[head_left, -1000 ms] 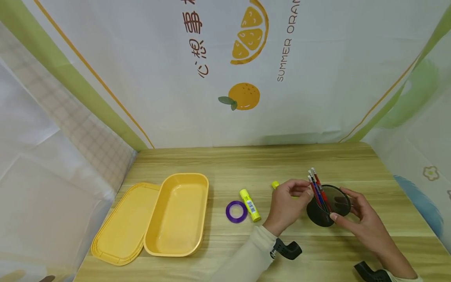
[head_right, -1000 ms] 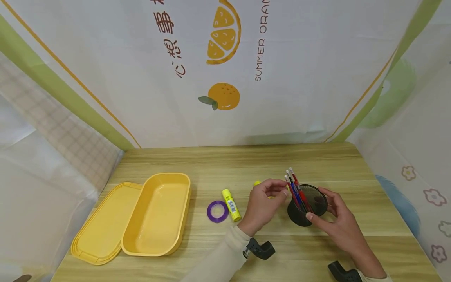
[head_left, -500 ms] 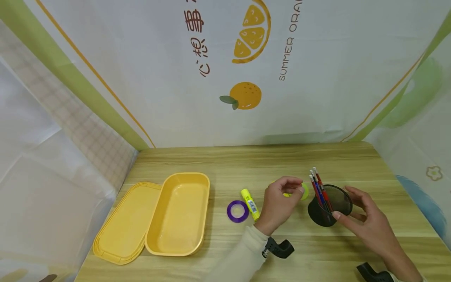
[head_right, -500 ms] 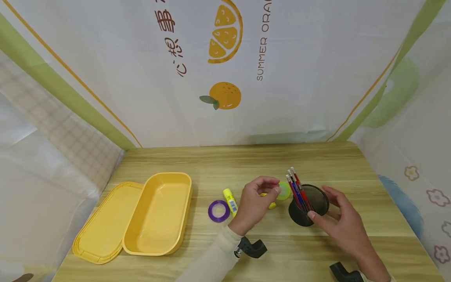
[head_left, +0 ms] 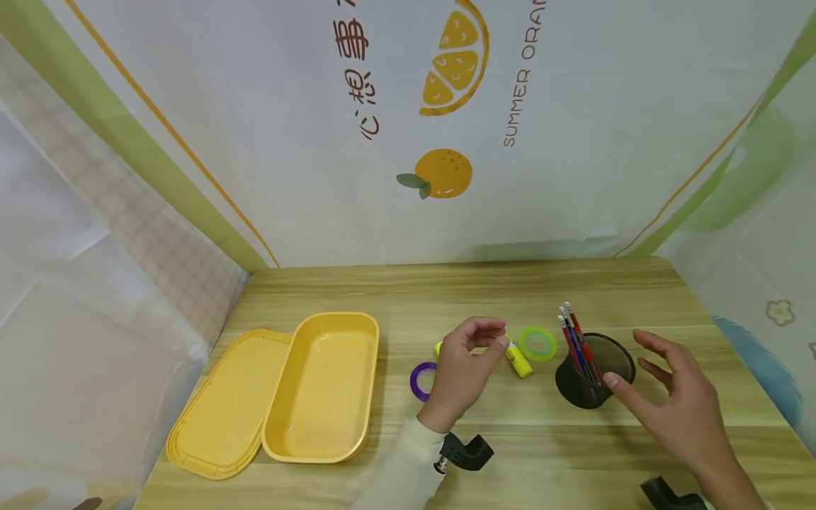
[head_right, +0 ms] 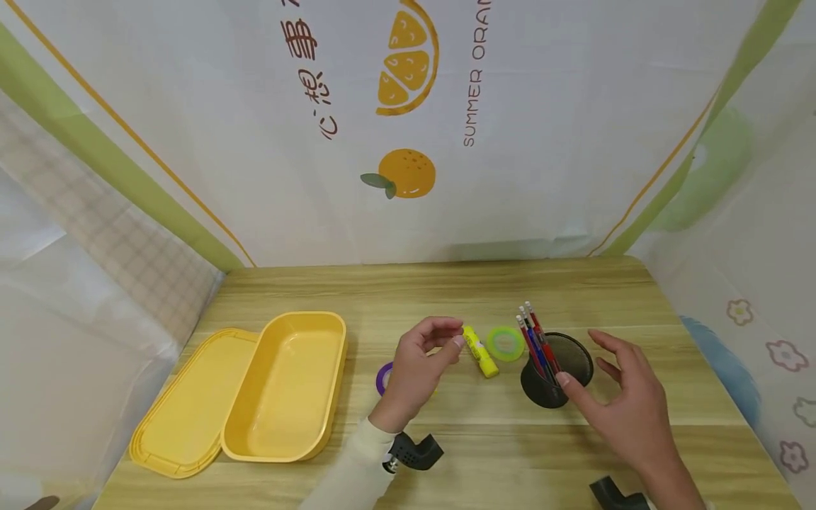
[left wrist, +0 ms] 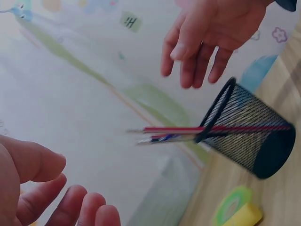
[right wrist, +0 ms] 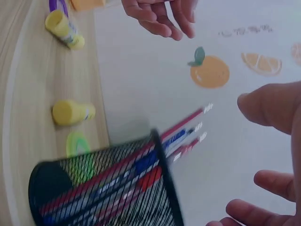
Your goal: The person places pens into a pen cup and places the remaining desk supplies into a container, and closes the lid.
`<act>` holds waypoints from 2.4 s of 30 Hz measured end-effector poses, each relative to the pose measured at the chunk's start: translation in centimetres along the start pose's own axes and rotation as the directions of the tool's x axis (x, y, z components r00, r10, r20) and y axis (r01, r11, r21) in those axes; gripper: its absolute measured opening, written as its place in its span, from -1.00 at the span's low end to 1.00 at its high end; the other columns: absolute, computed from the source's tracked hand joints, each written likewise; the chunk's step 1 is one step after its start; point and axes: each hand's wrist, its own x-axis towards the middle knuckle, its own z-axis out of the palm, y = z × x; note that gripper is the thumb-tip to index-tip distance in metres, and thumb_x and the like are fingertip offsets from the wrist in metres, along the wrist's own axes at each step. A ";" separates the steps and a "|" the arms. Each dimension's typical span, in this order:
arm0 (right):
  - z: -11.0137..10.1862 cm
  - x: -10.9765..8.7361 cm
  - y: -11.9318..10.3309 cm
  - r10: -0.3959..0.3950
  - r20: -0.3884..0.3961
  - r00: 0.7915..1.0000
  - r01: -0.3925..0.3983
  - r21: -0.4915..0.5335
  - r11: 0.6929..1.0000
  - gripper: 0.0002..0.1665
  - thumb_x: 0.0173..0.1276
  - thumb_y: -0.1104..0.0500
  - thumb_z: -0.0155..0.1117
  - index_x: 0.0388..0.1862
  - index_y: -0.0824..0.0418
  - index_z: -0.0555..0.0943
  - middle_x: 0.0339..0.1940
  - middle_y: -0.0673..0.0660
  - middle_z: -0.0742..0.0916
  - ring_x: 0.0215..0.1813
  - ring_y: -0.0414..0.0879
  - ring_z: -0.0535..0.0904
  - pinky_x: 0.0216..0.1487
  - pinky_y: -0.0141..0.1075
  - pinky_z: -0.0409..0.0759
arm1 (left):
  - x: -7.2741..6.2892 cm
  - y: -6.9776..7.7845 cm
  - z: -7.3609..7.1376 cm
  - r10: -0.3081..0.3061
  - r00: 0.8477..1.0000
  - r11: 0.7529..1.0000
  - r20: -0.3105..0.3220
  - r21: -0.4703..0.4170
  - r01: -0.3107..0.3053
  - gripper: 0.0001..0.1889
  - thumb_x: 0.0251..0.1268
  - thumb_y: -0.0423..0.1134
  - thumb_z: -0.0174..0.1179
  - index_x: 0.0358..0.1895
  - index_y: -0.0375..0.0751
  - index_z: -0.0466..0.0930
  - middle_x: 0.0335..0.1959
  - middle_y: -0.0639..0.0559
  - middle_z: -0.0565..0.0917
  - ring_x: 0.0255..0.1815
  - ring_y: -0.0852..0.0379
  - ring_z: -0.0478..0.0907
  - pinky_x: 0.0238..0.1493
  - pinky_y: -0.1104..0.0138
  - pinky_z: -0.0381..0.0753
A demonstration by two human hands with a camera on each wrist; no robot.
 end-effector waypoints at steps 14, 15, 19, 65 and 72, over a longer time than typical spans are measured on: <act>2.2 -0.5 -4.6 -0.272 -0.026 0.962 0.273 0.136 0.952 -0.22 0.07 0.59 0.56 0.31 0.24 0.64 0.16 -0.10 0.71 0.10 -0.36 0.66 0.06 -0.63 0.63 | -3.5 1.9 -6.5 -0.066 0.996 0.988 -0.054 0.138 0.073 -0.70 0.53 -0.14 0.31 0.24 0.03 0.66 0.23 0.05 0.67 0.15 0.07 0.64 0.07 0.33 0.67; 2.5 -0.5 -4.7 -0.273 -0.005 0.962 0.270 0.150 0.951 -0.24 0.09 0.58 0.55 0.30 0.24 0.63 0.16 -0.11 0.71 0.09 -0.35 0.67 0.04 -0.61 0.64 | -3.7 2.0 -7.0 -0.069 0.996 0.986 -0.064 0.150 0.078 -0.69 0.53 -0.13 0.31 0.25 0.02 0.66 0.24 0.05 0.67 0.15 0.06 0.64 0.07 0.32 0.67; 3.9 -0.2 -5.0 -0.289 0.048 0.956 0.275 0.197 0.941 -0.27 0.16 0.56 0.53 0.31 0.21 0.62 0.16 -0.11 0.69 0.07 -0.33 0.66 -0.03 -0.56 0.68 | -4.6 2.3 -8.9 -0.080 0.991 0.978 -0.109 0.183 0.099 -0.67 0.53 -0.14 0.31 0.26 -0.01 0.65 0.24 0.02 0.67 0.16 0.03 0.63 0.04 0.31 0.68; 15.8 2.5 -5.2 -0.075 0.473 0.878 -0.025 0.201 0.979 -0.44 0.37 0.15 0.54 0.31 0.21 0.64 0.12 0.21 0.77 -0.04 -0.11 0.73 -0.06 -0.33 0.73 | -12.4 2.0 -26.0 -0.330 0.818 0.771 -0.472 0.365 0.521 -0.43 0.56 0.06 0.26 0.52 -0.02 0.48 0.42 -0.04 0.57 0.01 0.59 0.53 -0.02 0.64 0.57; 17.0 2.9 -5.1 -0.027 0.534 0.845 -0.046 0.123 0.991 -0.44 0.33 0.06 0.56 0.26 0.19 0.67 0.05 0.14 0.77 -0.09 -0.14 0.74 -0.10 -0.32 0.74 | -13.0 1.0 -28.3 -0.403 0.791 0.706 -0.461 0.393 0.589 -0.34 0.57 0.11 0.23 0.57 -0.09 0.40 0.50 -0.13 0.50 -0.07 0.63 0.48 -0.06 0.63 0.56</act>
